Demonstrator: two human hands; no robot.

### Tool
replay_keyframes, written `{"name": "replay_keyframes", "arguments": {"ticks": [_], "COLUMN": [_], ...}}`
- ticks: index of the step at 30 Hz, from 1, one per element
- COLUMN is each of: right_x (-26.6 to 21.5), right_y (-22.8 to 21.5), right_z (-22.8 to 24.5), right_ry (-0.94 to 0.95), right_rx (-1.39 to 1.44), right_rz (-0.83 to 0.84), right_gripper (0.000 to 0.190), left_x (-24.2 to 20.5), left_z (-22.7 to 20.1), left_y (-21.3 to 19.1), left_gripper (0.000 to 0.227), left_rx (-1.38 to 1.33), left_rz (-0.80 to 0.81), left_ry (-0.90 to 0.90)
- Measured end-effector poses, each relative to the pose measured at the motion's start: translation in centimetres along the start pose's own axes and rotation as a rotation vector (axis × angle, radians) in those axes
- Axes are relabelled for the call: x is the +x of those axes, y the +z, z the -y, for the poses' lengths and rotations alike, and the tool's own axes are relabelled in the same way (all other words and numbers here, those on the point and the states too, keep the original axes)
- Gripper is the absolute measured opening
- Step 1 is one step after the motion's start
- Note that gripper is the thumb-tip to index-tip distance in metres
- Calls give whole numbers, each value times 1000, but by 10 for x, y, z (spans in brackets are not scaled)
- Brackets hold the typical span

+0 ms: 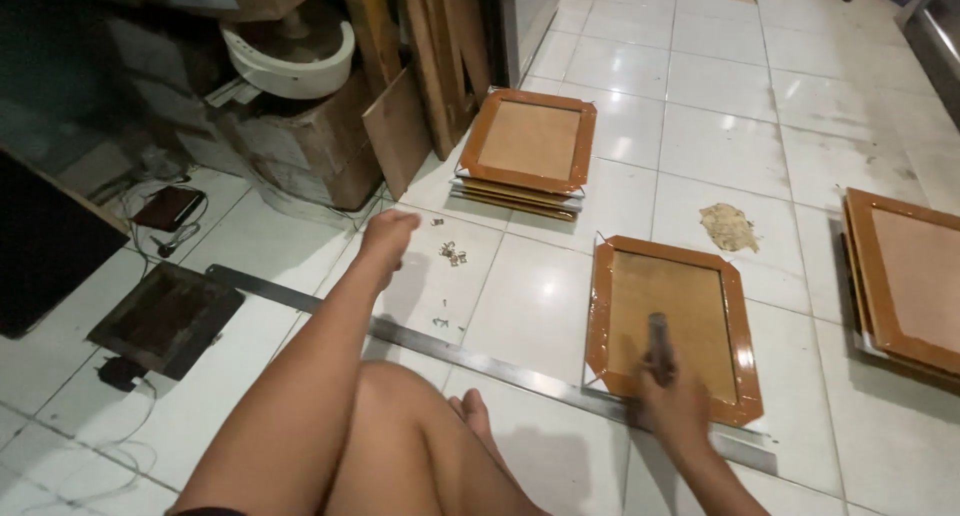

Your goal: Measuring and attaching metal clips to the back of wooden picture frames using a hand tool.

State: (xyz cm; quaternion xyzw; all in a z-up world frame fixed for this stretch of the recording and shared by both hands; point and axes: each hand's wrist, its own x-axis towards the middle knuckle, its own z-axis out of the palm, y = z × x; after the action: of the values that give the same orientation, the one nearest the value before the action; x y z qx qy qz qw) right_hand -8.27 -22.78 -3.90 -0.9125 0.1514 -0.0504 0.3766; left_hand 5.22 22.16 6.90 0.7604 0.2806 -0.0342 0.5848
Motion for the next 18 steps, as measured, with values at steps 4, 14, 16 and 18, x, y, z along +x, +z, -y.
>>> {"name": "replay_keyframes", "arguments": {"ticks": [4,14,16,18], "right_x": [10,101,110,100], "right_y": [60,206,220,206], "right_z": [80,212,228,244], "right_ry": [-21,-387,-421,-398], "right_rx": [45,-274,-291,-286], "right_rz": [233,401,408,456], "right_gripper": [21,31,28,29], "left_x": [104,65,34,21], "left_z": [74,69,53,42], "left_y": [21,61,48,40], "left_gripper": [33,58,53,57], "left_rx": [208,533,528,501], "left_rz": [-130,159,158,180], "left_ry": [23,47,-10,-48]}}
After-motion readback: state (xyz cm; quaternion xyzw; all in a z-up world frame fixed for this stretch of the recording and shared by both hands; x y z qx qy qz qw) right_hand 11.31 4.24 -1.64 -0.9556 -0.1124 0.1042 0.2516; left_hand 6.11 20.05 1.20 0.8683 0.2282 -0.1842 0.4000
